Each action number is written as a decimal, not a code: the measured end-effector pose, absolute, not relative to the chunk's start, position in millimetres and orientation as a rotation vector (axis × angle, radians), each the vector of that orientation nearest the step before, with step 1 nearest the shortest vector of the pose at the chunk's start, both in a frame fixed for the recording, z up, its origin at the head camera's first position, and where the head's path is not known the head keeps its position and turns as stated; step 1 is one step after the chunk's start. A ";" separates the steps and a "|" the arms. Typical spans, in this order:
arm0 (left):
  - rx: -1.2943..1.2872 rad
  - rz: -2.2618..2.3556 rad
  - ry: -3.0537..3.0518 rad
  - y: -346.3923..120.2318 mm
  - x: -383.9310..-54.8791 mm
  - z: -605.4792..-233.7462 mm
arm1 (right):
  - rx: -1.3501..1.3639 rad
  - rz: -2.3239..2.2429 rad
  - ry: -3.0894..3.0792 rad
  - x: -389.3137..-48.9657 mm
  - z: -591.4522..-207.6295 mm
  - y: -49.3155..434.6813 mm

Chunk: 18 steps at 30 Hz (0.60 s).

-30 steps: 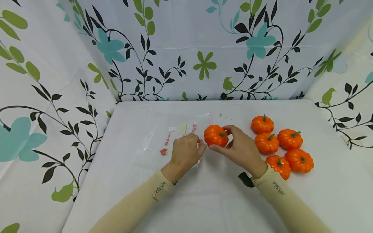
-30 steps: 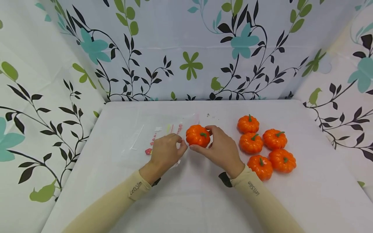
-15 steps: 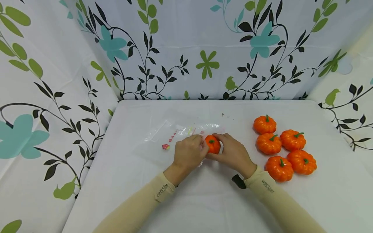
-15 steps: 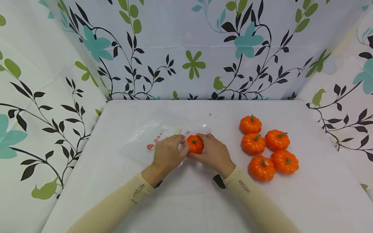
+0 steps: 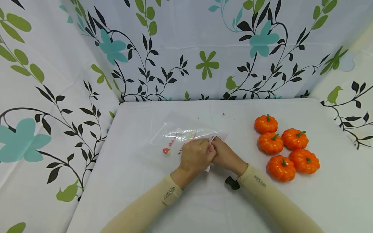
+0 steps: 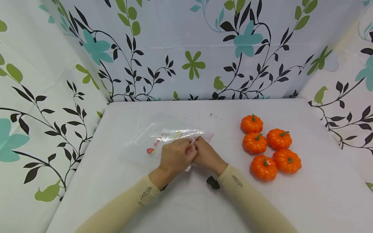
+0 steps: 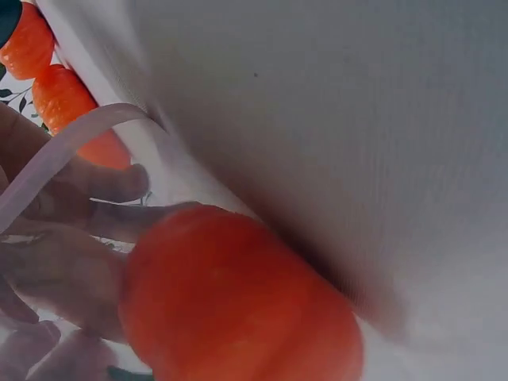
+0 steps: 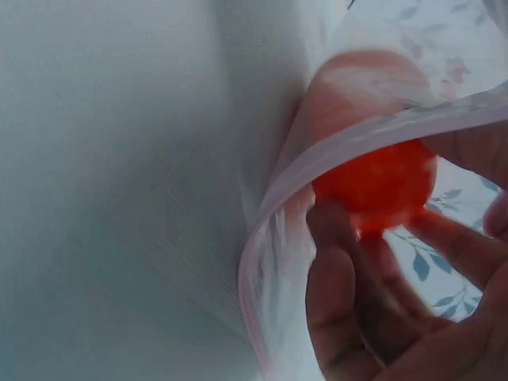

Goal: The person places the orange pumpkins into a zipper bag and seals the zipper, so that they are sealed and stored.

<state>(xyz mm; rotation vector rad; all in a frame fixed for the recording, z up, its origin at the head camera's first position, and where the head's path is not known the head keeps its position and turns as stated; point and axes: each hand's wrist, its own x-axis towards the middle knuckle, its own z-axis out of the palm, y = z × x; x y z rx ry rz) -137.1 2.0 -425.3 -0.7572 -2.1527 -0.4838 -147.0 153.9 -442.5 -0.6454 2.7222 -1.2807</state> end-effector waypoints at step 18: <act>-0.729 -0.497 -2.179 3.5 -141.7 -423.8 | -0.568 -1.528 2.477 -150.6 -444.5 171.9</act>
